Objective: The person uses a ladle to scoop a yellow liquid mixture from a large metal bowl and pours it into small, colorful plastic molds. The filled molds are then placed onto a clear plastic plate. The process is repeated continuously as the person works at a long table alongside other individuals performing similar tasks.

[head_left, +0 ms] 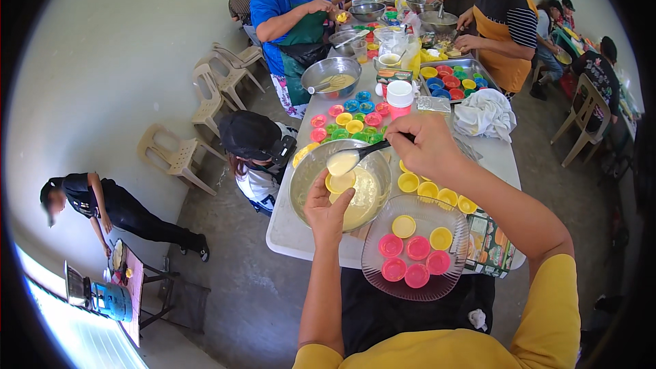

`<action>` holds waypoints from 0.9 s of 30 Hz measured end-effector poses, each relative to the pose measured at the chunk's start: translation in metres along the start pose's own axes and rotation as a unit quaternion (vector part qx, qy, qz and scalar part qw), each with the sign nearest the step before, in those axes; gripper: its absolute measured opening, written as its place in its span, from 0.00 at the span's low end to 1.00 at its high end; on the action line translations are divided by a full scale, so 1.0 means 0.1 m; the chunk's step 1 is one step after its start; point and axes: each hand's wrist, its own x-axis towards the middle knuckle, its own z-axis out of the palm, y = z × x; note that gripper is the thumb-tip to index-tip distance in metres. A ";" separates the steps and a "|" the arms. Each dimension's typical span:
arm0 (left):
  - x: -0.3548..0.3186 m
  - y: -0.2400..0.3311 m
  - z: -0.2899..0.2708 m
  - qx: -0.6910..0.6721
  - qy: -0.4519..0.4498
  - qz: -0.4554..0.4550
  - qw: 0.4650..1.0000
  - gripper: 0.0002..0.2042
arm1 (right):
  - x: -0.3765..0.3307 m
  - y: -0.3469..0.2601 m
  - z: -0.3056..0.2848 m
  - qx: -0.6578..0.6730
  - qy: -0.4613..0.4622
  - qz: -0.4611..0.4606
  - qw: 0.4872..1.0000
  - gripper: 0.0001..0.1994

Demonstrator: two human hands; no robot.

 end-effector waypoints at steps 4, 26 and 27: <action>-0.01 0.03 0.02 -0.008 0.004 -0.005 1.000 0.32 | -0.04 -0.10 -0.02 -0.049 0.003 -0.100 0.994 0.03; -0.01 0.12 -0.01 0.002 0.017 -0.010 1.000 0.33 | -0.17 -0.29 -0.09 -0.155 0.028 -0.347 0.925 0.10; -0.01 0.12 -0.01 0.001 0.018 -0.009 1.000 0.33 | -0.17 -0.29 -0.09 -0.159 0.024 -0.356 0.921 0.10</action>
